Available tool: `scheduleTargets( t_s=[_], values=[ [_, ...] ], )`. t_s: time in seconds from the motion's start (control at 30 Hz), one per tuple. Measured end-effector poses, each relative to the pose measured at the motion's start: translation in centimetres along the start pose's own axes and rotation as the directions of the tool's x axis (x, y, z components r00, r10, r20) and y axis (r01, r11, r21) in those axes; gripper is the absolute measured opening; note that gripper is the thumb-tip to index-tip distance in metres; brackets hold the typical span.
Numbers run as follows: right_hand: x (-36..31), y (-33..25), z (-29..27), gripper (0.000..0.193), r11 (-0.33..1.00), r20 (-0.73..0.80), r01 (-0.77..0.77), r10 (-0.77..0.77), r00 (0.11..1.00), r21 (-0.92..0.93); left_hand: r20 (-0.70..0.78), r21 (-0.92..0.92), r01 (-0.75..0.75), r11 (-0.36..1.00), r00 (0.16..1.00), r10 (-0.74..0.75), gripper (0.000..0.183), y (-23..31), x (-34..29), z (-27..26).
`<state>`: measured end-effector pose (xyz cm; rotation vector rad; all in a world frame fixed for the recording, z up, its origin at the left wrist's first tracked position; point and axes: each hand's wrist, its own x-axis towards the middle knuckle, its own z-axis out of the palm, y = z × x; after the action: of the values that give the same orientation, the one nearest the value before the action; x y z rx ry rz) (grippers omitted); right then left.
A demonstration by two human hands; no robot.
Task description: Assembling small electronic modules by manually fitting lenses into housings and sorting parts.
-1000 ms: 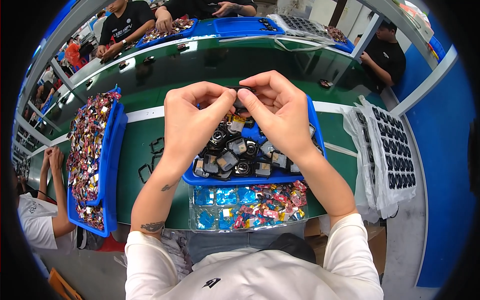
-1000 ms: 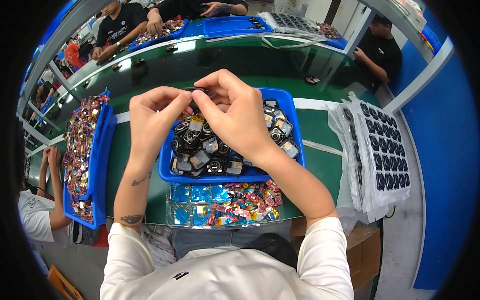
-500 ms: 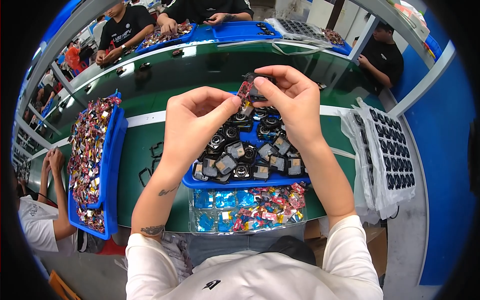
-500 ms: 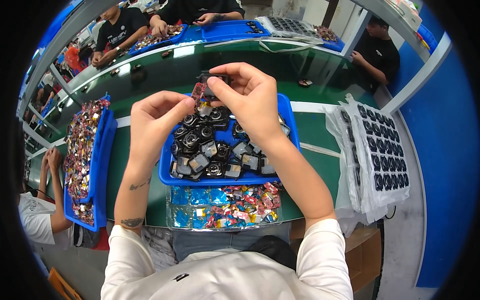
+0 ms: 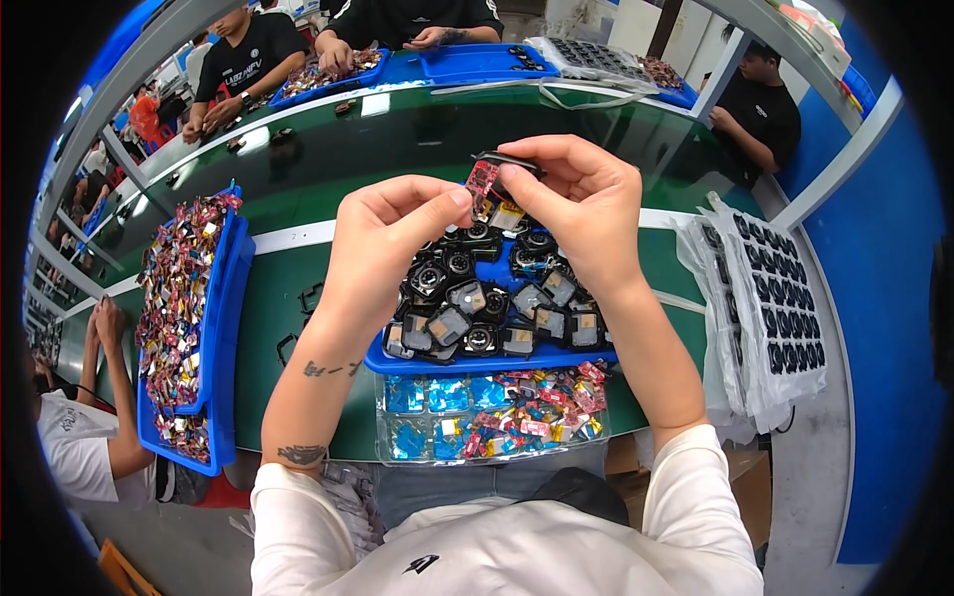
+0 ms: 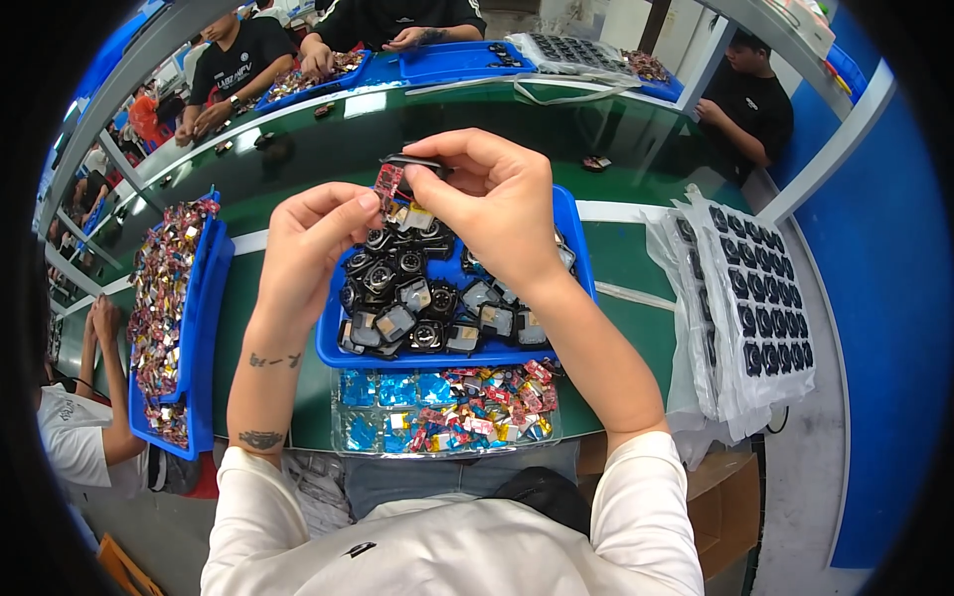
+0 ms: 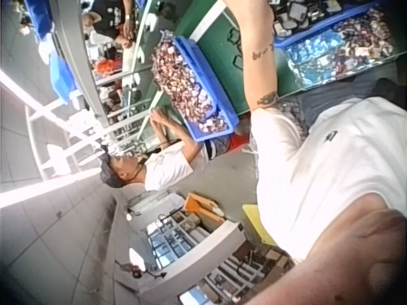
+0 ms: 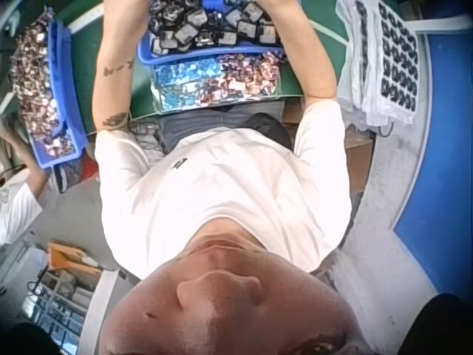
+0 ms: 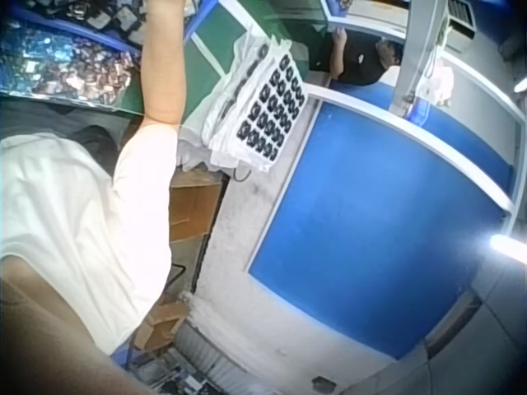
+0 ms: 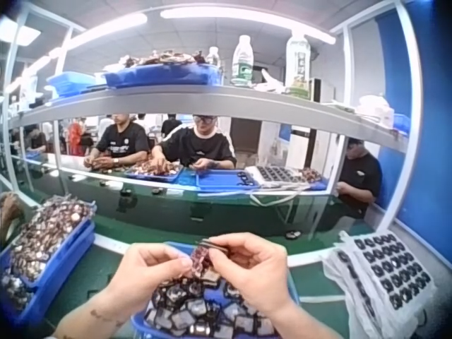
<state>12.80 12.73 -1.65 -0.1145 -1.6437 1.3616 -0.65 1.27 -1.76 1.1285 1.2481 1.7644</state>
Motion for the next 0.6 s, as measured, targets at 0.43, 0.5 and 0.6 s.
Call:
scheduleTargets(
  t_s=[0.43,0.5,0.6],
  values=[
    [-0.1,0.4,0.5,0.014,1.0,-0.027,0.001,-0.001,1.0,-0.005,-0.163,0.154,-0.108,0.982,0.978,0.133,0.018,-0.4,0.3,0.9],
    [-0.2,0.9,0.4,0.015,1.0,-0.023,0.008,-0.009,1.0,-0.011,-0.091,0.128,-0.082,0.988,0.991,0.094,0.018,-0.2,0.4,0.5],
    [-0.1,0.8,0.4,0.018,0.996,0.001,-0.002,0.002,1.0,-0.094,-0.011,0.151,-0.064,0.986,0.998,0.066,0.018,-0.7,1.0,-0.7]
  ],
)
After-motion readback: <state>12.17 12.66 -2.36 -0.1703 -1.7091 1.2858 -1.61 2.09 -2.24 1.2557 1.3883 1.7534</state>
